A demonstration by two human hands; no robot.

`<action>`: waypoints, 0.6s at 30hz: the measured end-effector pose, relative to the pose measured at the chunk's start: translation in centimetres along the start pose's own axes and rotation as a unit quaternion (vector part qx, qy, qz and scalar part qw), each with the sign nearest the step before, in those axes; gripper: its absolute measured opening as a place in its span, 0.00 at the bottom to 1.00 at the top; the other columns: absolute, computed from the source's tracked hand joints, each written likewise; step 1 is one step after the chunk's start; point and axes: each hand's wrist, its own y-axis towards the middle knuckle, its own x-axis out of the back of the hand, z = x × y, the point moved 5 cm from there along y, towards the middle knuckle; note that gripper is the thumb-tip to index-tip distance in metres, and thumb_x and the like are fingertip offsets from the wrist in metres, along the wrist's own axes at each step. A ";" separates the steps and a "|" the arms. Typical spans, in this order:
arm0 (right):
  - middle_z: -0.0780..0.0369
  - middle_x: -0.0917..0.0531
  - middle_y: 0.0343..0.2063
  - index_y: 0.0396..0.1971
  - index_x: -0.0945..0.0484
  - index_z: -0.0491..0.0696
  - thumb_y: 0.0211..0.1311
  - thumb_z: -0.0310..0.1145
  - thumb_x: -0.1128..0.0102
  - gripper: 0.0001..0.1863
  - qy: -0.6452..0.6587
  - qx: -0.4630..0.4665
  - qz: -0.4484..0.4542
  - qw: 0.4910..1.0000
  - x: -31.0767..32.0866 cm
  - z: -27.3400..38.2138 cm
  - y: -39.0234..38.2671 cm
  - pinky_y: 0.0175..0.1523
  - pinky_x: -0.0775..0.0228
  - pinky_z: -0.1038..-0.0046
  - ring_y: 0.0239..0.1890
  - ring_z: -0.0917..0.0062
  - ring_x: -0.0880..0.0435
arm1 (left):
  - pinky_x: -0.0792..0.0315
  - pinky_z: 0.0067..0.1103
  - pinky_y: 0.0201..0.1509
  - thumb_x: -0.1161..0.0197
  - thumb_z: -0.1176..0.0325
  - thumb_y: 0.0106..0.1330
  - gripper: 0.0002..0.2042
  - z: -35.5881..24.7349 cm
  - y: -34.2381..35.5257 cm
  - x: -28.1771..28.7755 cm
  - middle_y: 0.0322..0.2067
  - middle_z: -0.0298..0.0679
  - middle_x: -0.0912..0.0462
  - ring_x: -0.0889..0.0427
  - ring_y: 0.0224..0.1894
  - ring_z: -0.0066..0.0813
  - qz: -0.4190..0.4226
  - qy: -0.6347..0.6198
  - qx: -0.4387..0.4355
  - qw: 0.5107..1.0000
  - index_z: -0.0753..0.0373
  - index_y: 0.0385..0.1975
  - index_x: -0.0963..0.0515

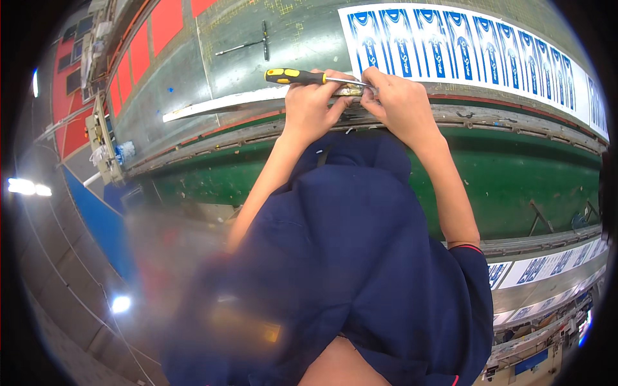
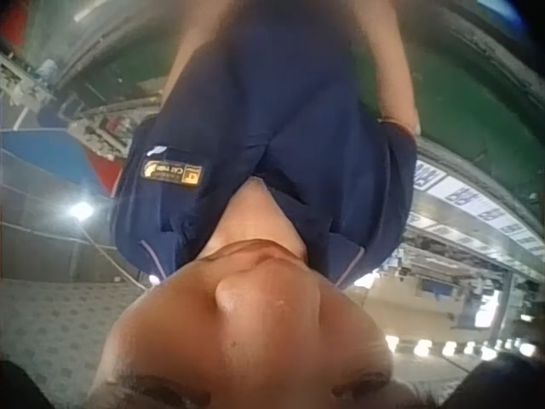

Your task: Adjusting and repairing a screen printing frame using a screwdriver.

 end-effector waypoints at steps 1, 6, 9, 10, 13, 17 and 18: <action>0.60 0.15 0.24 0.42 0.24 0.48 0.63 0.30 0.30 0.12 0.001 0.002 0.001 1.000 -0.1 0.2 -0.1 0.33 0.23 0.60 0.29 0.62 0.12 | 0.23 0.37 0.45 0.23 0.64 0.58 0.12 0.0 -0.1 -0.1 0.39 0.29 0.11 0.14 0.41 0.39 0.006 0.004 0.007 1.000 0.54 0.41 0.12; 0.59 0.14 0.26 0.41 0.23 0.48 0.64 0.29 0.29 0.11 -0.001 -0.056 -0.013 0.998 -0.4 -0.1 0.1 0.34 0.23 0.61 0.30 0.61 0.12 | 0.23 0.38 0.46 0.21 0.60 0.57 0.13 1.2 0.1 -1.0 0.31 0.36 0.11 0.12 0.39 0.44 0.013 0.034 0.018 0.999 0.54 0.40 0.12; 0.59 0.14 0.27 0.42 0.23 0.48 0.63 0.28 0.28 0.12 0.006 -0.065 -0.045 0.997 -0.7 0.0 -0.5 0.34 0.23 0.60 0.30 0.60 0.12 | 0.24 0.38 0.49 0.22 0.62 0.58 0.13 1.2 -0.1 -1.2 0.34 0.37 0.11 0.13 0.41 0.42 0.013 0.042 0.010 0.999 0.53 0.43 0.12; 0.59 0.14 0.27 0.42 0.23 0.48 0.63 0.28 0.28 0.12 0.006 -0.065 -0.044 0.997 -0.9 -0.1 -0.6 0.34 0.23 0.60 0.30 0.60 0.12 | 0.24 0.37 0.50 0.22 0.62 0.58 0.14 0.9 0.2 -0.9 0.35 0.36 0.11 0.13 0.42 0.41 0.000 0.027 -0.001 1.000 0.52 0.43 0.13; 0.59 0.13 0.28 0.42 0.23 0.47 0.62 0.27 0.28 0.13 0.010 -0.080 -0.056 0.995 -1.1 -0.3 -1.1 0.35 0.23 0.61 0.29 0.60 0.12 | 0.24 0.35 0.52 0.22 0.63 0.58 0.15 0.4 0.5 -0.6 0.37 0.35 0.11 0.13 0.44 0.39 -0.015 0.005 -0.014 1.000 0.52 0.45 0.13; 0.57 0.14 0.27 0.42 0.23 0.45 0.63 0.26 0.30 0.11 0.066 -0.117 -0.077 0.988 -1.7 -1.1 -1.8 0.34 0.23 0.61 0.28 0.60 0.13 | 0.24 0.34 0.53 0.23 0.66 0.57 0.16 -0.2 0.8 -0.3 0.41 0.30 0.11 0.14 0.46 0.36 -0.016 -0.016 -0.025 0.999 0.52 0.46 0.14; 0.57 0.15 0.26 0.41 0.24 0.46 0.64 0.27 0.30 0.11 0.092 -0.130 -0.091 0.983 -1.8 -1.4 -2.0 0.32 0.24 0.62 0.26 0.63 0.14 | 0.24 0.34 0.53 0.23 0.66 0.57 0.16 -0.2 0.9 -0.2 0.41 0.30 0.11 0.14 0.46 0.36 -0.016 -0.017 -0.026 0.999 0.52 0.46 0.14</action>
